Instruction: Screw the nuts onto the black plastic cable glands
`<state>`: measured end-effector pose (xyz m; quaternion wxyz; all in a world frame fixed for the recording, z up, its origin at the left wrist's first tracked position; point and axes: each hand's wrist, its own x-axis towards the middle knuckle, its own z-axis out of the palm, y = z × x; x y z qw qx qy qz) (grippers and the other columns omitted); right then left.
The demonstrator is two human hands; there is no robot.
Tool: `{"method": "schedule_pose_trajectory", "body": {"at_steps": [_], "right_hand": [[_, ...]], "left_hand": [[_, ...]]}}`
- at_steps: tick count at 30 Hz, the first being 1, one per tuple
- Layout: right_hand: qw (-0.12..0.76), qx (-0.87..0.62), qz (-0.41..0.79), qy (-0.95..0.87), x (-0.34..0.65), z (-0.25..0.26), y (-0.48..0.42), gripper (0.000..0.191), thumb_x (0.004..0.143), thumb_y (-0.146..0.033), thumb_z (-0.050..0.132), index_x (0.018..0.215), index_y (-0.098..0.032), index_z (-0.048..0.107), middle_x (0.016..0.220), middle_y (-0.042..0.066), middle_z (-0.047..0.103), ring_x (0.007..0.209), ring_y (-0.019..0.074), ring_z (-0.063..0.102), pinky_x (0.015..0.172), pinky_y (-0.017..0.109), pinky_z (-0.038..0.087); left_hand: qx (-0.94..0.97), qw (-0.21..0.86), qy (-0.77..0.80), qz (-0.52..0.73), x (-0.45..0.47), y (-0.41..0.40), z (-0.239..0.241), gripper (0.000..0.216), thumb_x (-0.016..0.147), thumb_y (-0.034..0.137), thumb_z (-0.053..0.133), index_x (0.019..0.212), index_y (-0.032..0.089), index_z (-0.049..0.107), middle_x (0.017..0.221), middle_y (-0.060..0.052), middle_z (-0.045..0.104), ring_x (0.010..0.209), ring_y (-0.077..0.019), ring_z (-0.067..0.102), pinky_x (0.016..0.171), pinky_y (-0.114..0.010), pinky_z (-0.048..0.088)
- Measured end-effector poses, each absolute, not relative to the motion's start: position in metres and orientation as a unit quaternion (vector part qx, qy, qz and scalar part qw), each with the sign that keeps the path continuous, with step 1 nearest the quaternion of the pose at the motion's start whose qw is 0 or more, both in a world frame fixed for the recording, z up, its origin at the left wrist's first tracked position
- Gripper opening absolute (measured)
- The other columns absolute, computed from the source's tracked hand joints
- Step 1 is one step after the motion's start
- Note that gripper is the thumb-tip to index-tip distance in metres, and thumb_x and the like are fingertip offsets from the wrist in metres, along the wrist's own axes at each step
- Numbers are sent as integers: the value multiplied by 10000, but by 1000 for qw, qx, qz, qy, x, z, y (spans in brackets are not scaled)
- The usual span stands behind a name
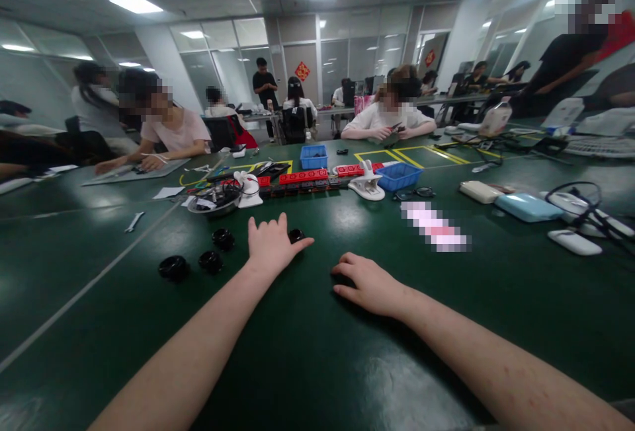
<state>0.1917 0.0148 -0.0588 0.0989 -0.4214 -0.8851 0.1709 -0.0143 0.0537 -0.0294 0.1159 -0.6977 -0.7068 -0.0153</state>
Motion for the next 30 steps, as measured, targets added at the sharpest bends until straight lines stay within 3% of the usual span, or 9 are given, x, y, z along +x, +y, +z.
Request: {"method": "schedule_pose_trajectory", "body": {"at_steps": [3, 6, 12, 19, 23, 30], "right_hand": [[97, -420, 173, -886, 192, -59, 15, 348, 821, -367, 502, 1096, -173, 587, 1045, 96, 527, 926, 194, 537, 824, 307, 426], [98, -419, 176, -885, 192, -59, 15, 350, 821, -374, 500, 1093, -172, 587, 1047, 96, 528, 919, 195, 540, 820, 311, 425], [102, -422, 183, -882, 192, -58, 15, 344, 816, -370, 506, 1088, -178, 592, 1037, 95, 532, 917, 196, 540, 817, 311, 421], [97, -428, 190, -878, 193, -60, 15, 356, 822, -382, 492, 1099, -179, 582, 1057, 96, 520, 923, 195, 542, 826, 310, 422], [96, -428, 192, -878, 192, -59, 15, 357, 822, -383, 497, 1101, -178, 584, 1057, 98, 524, 932, 196, 540, 826, 308, 422], [98, -426, 192, -879, 192, -57, 14, 353, 818, -371, 505, 1094, -169, 590, 1046, 97, 529, 927, 198, 537, 824, 312, 426]], "left_hand": [[-689, 87, -719, 7, -50, 60, -16, 817, 781, 716, 206, 1291, 107, 399, 1155, -191, 574, 1079, -340, 504, 955, -493, 266], [-686, 35, -725, 58, -96, 68, -4, 734, 787, 664, 303, 1247, 120, 481, 1228, -165, 538, 1078, -334, 520, 877, -409, 389], [-709, -37, -693, 130, -145, 77, 4, 609, 765, 557, 476, 1240, 178, 509, 1254, -71, 539, 1114, -254, 520, 897, -279, 399], [-711, -6, -691, 130, -150, 84, -4, 608, 765, 405, 602, 1295, 176, 411, 1333, -94, 444, 1199, -260, 423, 967, -313, 346], [-685, -6, -712, 156, -162, 91, -7, 365, 856, 332, 542, 1176, 164, 486, 1212, -96, 502, 1054, -244, 521, 865, -430, 436], [-674, -28, -717, 173, -170, 100, -2, 279, 876, 295, 520, 1112, 145, 520, 1114, -66, 543, 943, -219, 566, 784, -399, 485]]}}
